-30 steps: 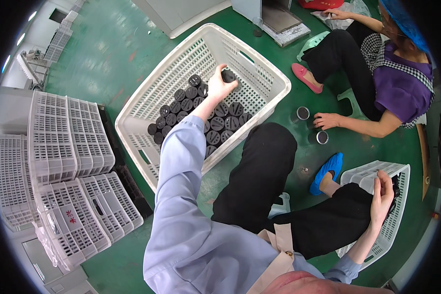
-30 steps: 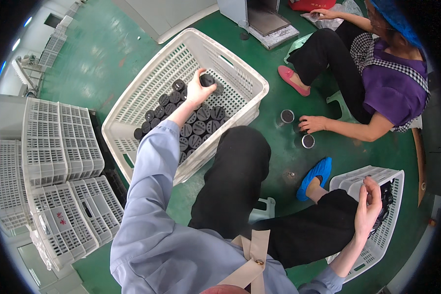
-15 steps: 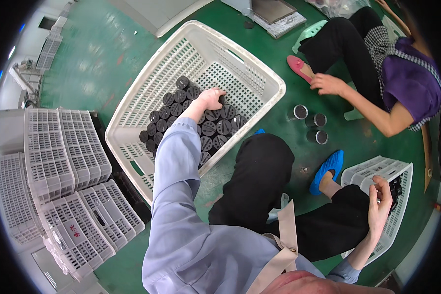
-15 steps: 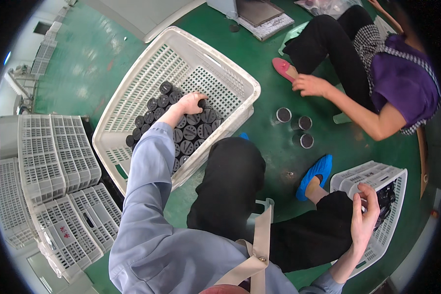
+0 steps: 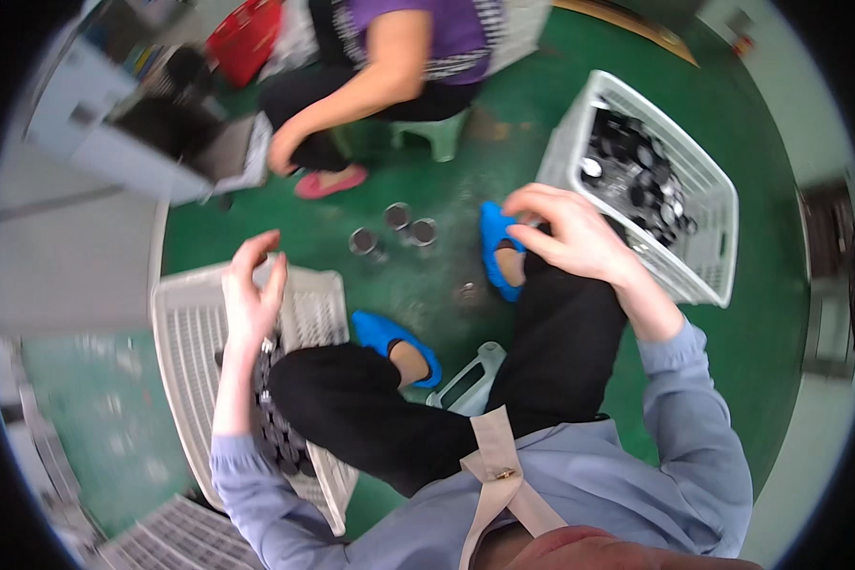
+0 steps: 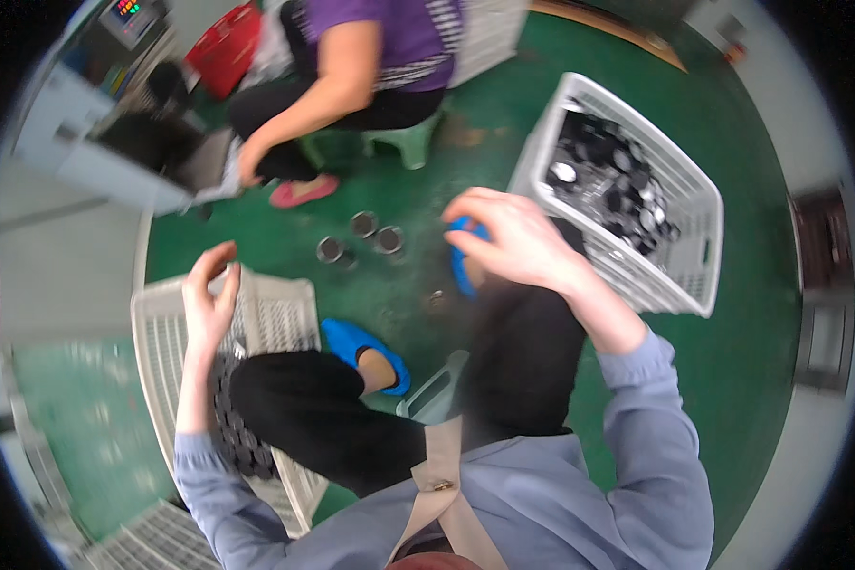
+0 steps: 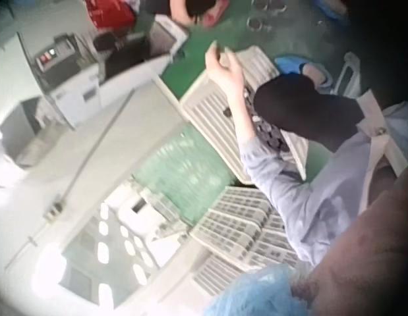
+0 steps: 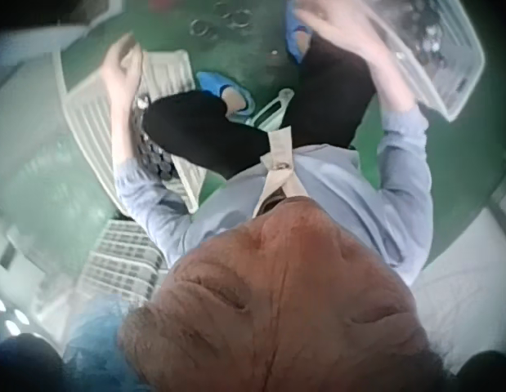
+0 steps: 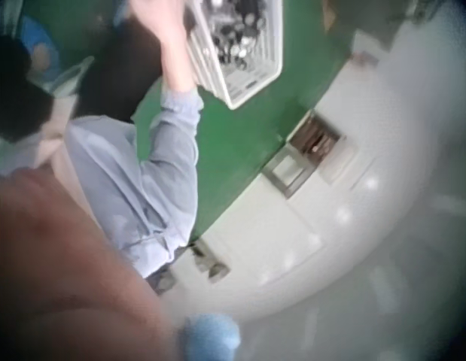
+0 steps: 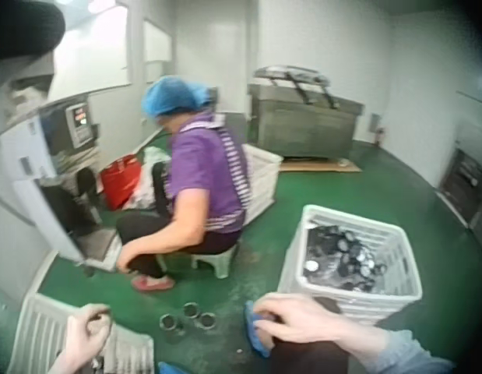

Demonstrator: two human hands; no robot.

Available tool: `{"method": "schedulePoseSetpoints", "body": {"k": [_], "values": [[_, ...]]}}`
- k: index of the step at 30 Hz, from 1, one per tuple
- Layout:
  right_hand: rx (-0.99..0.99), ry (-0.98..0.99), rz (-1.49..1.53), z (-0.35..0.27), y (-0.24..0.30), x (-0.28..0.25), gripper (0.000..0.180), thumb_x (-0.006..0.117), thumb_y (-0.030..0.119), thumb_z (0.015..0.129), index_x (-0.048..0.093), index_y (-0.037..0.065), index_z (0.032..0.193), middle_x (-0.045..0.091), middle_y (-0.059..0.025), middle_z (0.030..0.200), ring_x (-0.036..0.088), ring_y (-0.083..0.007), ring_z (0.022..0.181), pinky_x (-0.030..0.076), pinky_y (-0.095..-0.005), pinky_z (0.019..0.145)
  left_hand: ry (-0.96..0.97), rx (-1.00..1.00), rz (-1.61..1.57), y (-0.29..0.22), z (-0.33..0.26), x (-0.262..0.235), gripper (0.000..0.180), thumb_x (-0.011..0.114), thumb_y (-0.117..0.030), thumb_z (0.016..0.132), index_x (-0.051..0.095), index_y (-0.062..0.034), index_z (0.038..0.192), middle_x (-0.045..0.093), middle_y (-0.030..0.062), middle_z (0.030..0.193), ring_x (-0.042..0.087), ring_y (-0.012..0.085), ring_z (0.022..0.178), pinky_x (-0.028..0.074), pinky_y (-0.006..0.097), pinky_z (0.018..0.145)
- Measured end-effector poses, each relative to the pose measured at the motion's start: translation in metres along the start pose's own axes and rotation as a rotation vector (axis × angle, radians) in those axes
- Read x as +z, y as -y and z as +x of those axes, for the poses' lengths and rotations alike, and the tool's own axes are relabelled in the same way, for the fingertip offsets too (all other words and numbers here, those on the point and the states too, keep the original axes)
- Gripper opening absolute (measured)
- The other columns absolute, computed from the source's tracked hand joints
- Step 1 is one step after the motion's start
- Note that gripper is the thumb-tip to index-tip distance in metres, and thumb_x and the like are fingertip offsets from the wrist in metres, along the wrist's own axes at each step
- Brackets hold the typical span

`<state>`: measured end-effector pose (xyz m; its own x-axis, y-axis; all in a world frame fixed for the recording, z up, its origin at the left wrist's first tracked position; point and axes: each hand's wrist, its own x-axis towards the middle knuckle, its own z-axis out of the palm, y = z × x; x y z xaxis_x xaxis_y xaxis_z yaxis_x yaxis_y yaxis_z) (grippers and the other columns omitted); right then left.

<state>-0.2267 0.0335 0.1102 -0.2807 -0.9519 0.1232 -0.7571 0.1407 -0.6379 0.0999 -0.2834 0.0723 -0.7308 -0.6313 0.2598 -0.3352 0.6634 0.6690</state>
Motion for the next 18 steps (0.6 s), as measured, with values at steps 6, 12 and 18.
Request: {"method": "schedulePoseSetpoints", "body": {"k": [6, 12, 18], "values": [[0.335, -0.251, 0.242, -0.03, -0.091, -0.058, 0.025, 0.067, 0.014, 0.101, 0.072, 0.001, 0.122, 0.074, -0.0044, 0.108, 0.068, -0.0112, 0.101, 0.056, -0.0314, 0.089, 0.354, 0.393, -0.065, -0.136, -0.001, 0.083, 0.031, 0.075, -0.004, 0.086, 0.071, -0.0019, 0.117, 0.075, 0.0188, 0.113, 0.073, 0.0382, 0.107, 0.06, 0.044, 0.094], [1.008, -0.451, 0.317, -0.112, -0.308, -0.098, 0.035, 0.071, 0.026, 0.095, 0.074, 0.004, 0.122, 0.077, -0.0099, 0.103, 0.074, -0.0176, 0.091, 0.059, -0.0323, 0.082, 0.582, 0.442, -0.138, -0.152, -0.03, 0.179, 0.029, 0.074, -0.006, 0.087, 0.071, -0.0019, 0.116, 0.074, 0.0175, 0.11, 0.073, 0.0379, 0.101, 0.06, 0.045, 0.089], [1.287, -0.318, -0.163, -0.199, -0.431, -0.076, 0.043, 0.07, 0.028, 0.086, 0.075, 0.005, 0.121, 0.076, -0.0211, 0.121, 0.074, -0.0339, 0.113, 0.056, -0.0422, 0.101, 0.767, 0.307, -0.187, -0.145, -0.056, 0.228, 0.031, 0.074, -0.009, 0.088, 0.07, -0.0017, 0.117, 0.073, 0.0174, 0.107, 0.072, 0.0388, 0.1, 0.059, 0.047, 0.086]]}}
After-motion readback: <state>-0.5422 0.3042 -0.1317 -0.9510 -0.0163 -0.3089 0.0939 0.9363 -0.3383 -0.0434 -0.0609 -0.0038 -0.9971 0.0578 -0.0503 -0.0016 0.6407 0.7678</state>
